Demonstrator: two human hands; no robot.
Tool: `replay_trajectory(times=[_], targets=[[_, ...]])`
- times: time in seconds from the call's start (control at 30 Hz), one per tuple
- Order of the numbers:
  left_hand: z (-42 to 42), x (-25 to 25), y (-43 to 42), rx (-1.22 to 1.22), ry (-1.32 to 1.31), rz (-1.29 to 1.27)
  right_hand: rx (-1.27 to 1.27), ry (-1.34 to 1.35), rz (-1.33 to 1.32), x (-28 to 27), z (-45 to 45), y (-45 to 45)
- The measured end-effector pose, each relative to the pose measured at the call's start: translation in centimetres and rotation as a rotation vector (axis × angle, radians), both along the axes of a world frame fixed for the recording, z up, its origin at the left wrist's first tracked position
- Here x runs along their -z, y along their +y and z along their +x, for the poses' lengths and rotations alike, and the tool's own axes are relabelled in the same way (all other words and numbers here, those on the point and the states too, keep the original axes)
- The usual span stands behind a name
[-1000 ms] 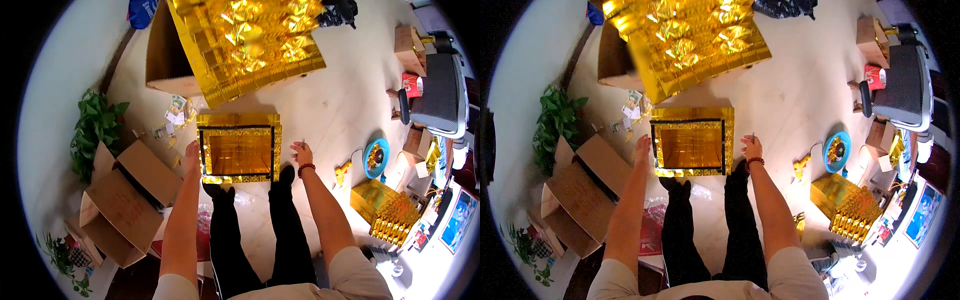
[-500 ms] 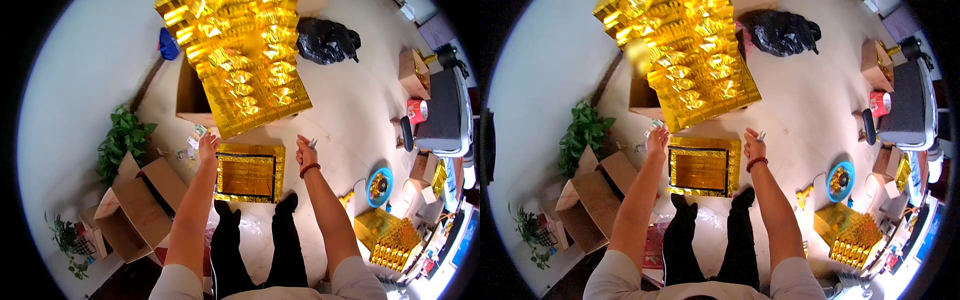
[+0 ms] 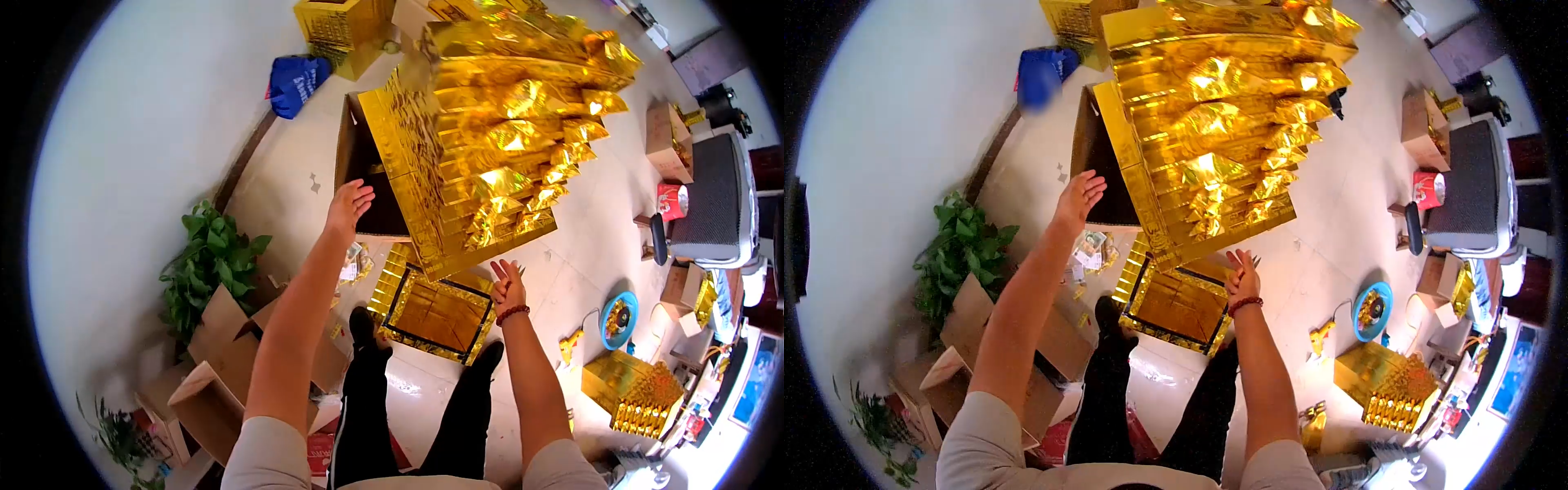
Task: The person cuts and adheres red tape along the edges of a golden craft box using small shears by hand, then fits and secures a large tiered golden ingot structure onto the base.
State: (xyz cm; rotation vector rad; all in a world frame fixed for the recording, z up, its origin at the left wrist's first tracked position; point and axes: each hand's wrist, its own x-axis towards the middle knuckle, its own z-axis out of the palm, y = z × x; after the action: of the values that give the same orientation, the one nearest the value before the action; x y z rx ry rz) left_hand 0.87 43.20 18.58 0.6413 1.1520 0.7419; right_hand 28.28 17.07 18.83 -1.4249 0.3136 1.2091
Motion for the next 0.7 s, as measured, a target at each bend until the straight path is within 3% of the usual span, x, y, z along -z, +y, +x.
replay_trajectory(times=[0.1, 0.3, 0.5, 0.7], targets=[[1.2, -0.7, 3.9, 0.06, 0.019, -0.066, 0.138, 0.129, 0.105, -0.9, -1.6, 1.6], [2.1, 3.1, 5.8, 0.115, -0.007, 0.035, 0.176, -0.001, 0.048, -0.1, -1.9, 2.9], [1.3, 4.6, 3.2, 0.059, -0.149, 0.026, 0.145, -0.046, 0.039, 0.4, -1.2, 3.1], [-0.9, 2.2, -1.4, -0.039, -0.218, 0.117, 0.061, -0.042, 0.082, 1.0, -0.3, 3.1]])
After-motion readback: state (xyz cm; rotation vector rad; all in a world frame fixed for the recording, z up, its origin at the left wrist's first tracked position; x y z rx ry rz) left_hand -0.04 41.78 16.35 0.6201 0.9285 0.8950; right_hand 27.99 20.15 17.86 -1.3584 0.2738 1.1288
